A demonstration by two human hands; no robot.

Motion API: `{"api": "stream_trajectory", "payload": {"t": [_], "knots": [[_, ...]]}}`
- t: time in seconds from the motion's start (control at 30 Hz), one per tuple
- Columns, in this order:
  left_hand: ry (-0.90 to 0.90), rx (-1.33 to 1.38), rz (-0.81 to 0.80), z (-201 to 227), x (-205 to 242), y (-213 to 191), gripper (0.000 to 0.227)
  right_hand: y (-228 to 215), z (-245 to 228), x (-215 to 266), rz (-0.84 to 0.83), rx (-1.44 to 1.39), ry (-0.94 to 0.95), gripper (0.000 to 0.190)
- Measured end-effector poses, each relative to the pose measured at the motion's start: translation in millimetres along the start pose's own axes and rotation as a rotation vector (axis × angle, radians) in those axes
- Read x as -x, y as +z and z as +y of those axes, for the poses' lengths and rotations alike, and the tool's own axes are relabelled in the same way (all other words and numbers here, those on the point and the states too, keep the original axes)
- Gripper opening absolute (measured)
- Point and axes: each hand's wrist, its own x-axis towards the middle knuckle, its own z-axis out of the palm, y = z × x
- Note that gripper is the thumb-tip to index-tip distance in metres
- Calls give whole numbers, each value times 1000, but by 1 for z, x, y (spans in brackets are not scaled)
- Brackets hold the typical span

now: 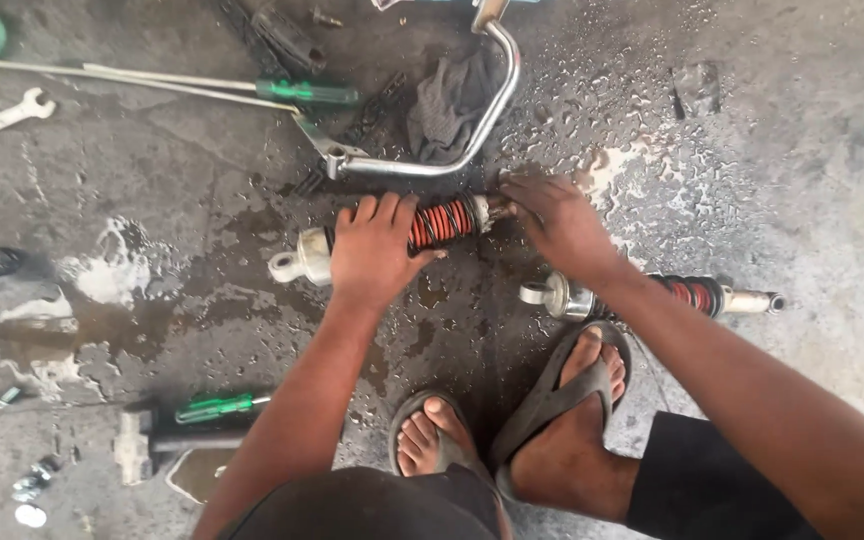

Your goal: Cleaning and reassembling motorcycle rear shock absorbers on a workshop floor.

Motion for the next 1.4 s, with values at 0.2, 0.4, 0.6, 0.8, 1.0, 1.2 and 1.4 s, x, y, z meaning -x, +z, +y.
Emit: {"api": "stream_trajectory", "payload": {"t": [0.2,0.4,0.6,0.8,1.0,1.2,1.4], "knots": [[-6,-3,42,-1,2,3,81,-37,-40,-36,-439,-111,817,42],[27,-53,17,-1,-2,1,87,-2,13,9,-106,-49,-183,31],[3,-54,20,0,4,6,83,10,-5,13,11,-63,-166,27],[2,-106,100,8,12,12,83,14,1,11,-148,-93,301,29],[8,-76,27,2,10,11,83,14,26,15,-102,-2,217,16],[-97,-174,-81,18,-1,-10,89,-7,0,13,-1,-80,-124,40],[121,-46,-112,35,-31,2,92,4,27,16,-104,-95,-32,28]]}}
